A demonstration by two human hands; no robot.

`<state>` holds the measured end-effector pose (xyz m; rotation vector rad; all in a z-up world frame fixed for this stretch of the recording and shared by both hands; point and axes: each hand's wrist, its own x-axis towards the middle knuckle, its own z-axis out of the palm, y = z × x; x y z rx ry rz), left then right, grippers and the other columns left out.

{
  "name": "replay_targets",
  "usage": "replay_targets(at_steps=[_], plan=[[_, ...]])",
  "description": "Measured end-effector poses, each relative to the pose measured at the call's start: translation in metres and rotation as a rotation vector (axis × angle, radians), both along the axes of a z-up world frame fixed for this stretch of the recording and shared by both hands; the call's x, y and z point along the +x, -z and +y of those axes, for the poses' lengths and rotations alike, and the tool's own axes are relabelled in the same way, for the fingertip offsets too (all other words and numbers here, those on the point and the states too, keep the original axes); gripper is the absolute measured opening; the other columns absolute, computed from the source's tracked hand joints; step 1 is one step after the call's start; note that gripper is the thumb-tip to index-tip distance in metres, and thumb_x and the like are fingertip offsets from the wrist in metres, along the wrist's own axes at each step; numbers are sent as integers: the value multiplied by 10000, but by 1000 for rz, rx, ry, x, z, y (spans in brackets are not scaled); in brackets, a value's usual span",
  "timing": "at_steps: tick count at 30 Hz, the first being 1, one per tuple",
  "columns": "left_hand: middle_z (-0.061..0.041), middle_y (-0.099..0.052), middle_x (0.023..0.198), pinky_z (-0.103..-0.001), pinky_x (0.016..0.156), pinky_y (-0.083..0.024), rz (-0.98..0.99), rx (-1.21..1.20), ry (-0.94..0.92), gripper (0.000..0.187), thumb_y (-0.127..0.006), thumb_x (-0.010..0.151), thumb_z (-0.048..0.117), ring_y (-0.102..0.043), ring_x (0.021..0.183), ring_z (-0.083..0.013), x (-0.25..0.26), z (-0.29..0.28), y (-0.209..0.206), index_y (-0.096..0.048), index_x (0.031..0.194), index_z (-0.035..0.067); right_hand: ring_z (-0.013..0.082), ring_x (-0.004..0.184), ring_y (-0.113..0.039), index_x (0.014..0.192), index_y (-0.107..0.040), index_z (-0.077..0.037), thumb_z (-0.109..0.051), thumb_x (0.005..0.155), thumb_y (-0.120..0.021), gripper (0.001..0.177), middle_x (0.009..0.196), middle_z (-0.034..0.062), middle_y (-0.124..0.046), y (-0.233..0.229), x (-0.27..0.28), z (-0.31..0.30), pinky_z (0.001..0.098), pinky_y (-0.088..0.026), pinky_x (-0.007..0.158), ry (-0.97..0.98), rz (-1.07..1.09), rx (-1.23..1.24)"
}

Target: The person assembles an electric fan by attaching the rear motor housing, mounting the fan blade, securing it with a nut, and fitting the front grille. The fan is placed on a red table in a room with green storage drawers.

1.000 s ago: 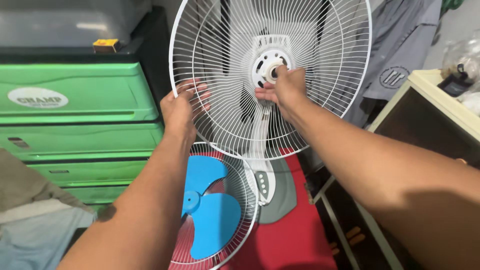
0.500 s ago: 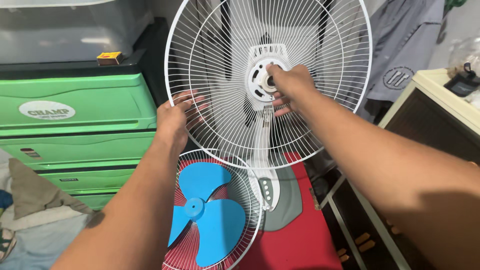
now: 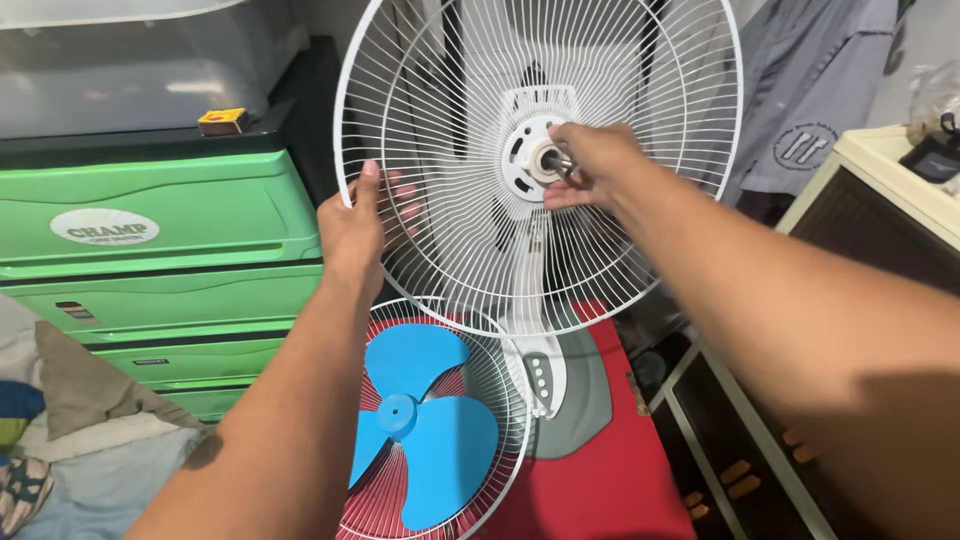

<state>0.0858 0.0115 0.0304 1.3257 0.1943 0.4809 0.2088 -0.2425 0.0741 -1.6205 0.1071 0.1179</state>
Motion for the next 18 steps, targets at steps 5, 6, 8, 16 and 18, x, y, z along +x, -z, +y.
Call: replay_targets(at_steps=[5, 6, 8, 16, 18], plan=[[-110, -784, 964, -383, 715, -664, -20, -5, 0, 434, -552, 1011, 428, -776, 813, -218, 8, 5, 15, -709, 1068, 27, 432, 655, -750, 1084, -572, 163, -171, 941, -611, 365, 874, 321, -682, -2, -11, 18, 504, -622, 536, 102, -41, 47], [-110, -783, 964, -385, 712, -666, -20, -10, -9, 435, -550, 1012, 424, -776, 811, -219, 7, 6, 18, -708, 1065, 23, 440, 651, -753, 1084, -567, 166, -160, 943, -591, 355, 884, 331, -685, -2, -14, 22, 510, -619, 527, 111, -45, 61], [-109, -780, 963, -388, 704, -672, -21, -12, -19, 436, -547, 1014, 418, -776, 807, -221, 8, 7, 21, -708, 1059, 15, 439, 655, -763, 1086, -561, 169, -164, 953, -571, 359, 904, 338, -696, -3, -18, 28, 502, -620, 521, 149, -50, 42], [-117, -786, 964, -387, 694, -665, -5, -30, -27, 426, -541, 1020, 412, -778, 798, -224, 12, 8, 24, -706, 1052, 20, 461, 664, -770, 1093, -530, 193, -140, 974, -543, 354, 931, 354, -680, -6, -19, 34, 508, -613, 500, 195, -65, 46], [-115, -786, 967, -386, 689, -659, -11, -29, -18, 424, -542, 1019, 414, -780, 804, -223, 13, 8, 24, -704, 1051, 24, 458, 655, -771, 1089, -549, 201, -135, 973, -549, 355, 924, 360, -688, -4, -17, 34, 504, -610, 495, 195, -82, 53]])
